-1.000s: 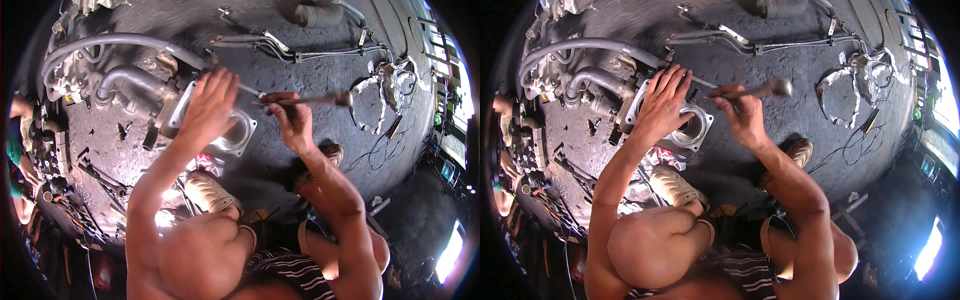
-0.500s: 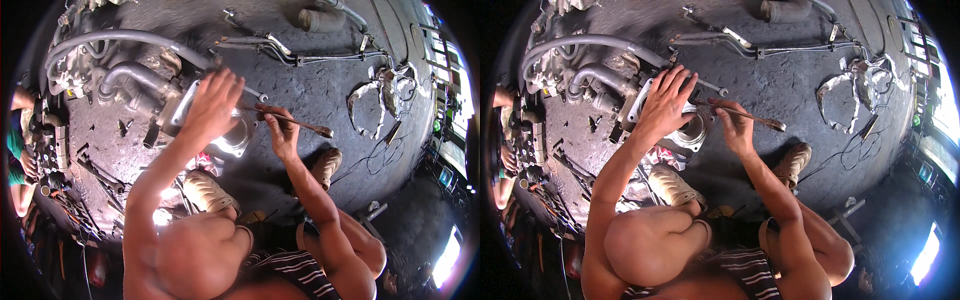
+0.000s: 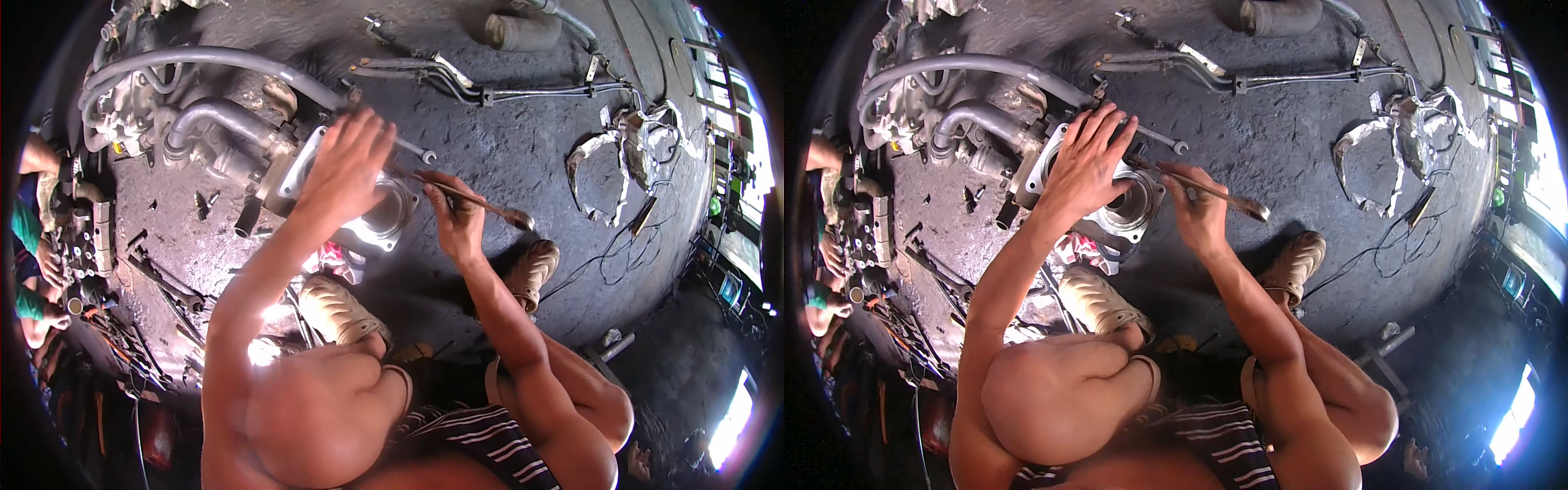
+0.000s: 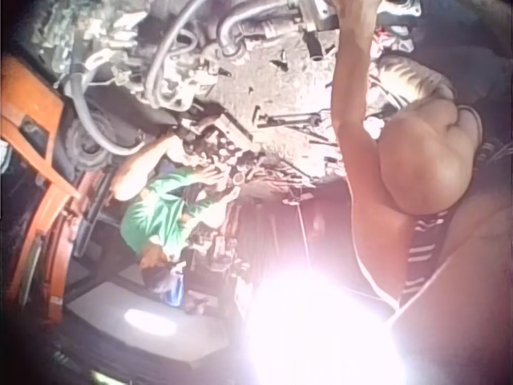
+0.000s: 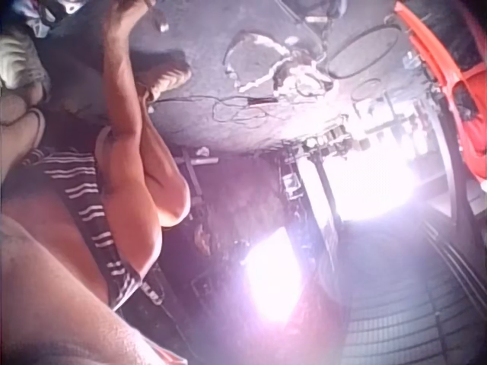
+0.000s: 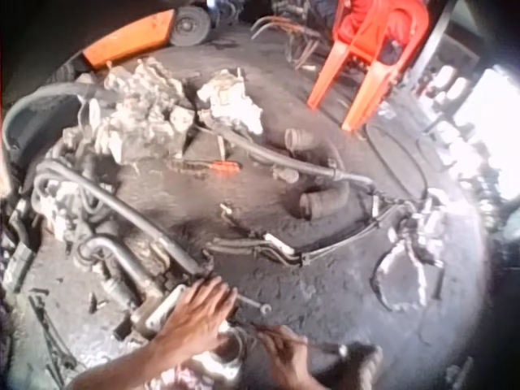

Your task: The person disassembles a machinery assembly on the ground by loosening bolts with a wrench and hammer, detaching the housing cover, and removing internal parts while prying with a tool.

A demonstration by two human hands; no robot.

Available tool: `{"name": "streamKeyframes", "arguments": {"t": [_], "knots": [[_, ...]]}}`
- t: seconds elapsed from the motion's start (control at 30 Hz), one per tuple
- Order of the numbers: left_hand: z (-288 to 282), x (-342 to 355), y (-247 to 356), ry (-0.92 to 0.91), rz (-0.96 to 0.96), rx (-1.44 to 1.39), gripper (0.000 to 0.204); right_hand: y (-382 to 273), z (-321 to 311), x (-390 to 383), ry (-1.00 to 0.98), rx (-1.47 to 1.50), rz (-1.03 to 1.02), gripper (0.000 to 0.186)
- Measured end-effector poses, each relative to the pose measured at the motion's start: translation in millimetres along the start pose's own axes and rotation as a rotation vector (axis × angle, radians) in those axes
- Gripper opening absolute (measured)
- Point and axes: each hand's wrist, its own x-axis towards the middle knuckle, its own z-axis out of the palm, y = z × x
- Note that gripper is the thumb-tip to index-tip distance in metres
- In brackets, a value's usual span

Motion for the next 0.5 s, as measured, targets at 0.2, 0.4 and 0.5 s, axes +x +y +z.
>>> {"name": "streamKeyframes", "arguments": {"t": [0.2,0.4,0.5], "knots": [[1,-1,-1,-0.003,-0.012,-0.004,0.088,-9,0,19,-0.061,-0.052,-0.017,0.017],[1,-2,-2,-0.003,-0.022,-0.005,0.087,7,-3,21,-0.034,0.209,0.123,0.021],[1,1,0,-0.011,-0.019,0.009,0.087,20,-11,21,-0.026,0.280,0.185,0.021]]}}
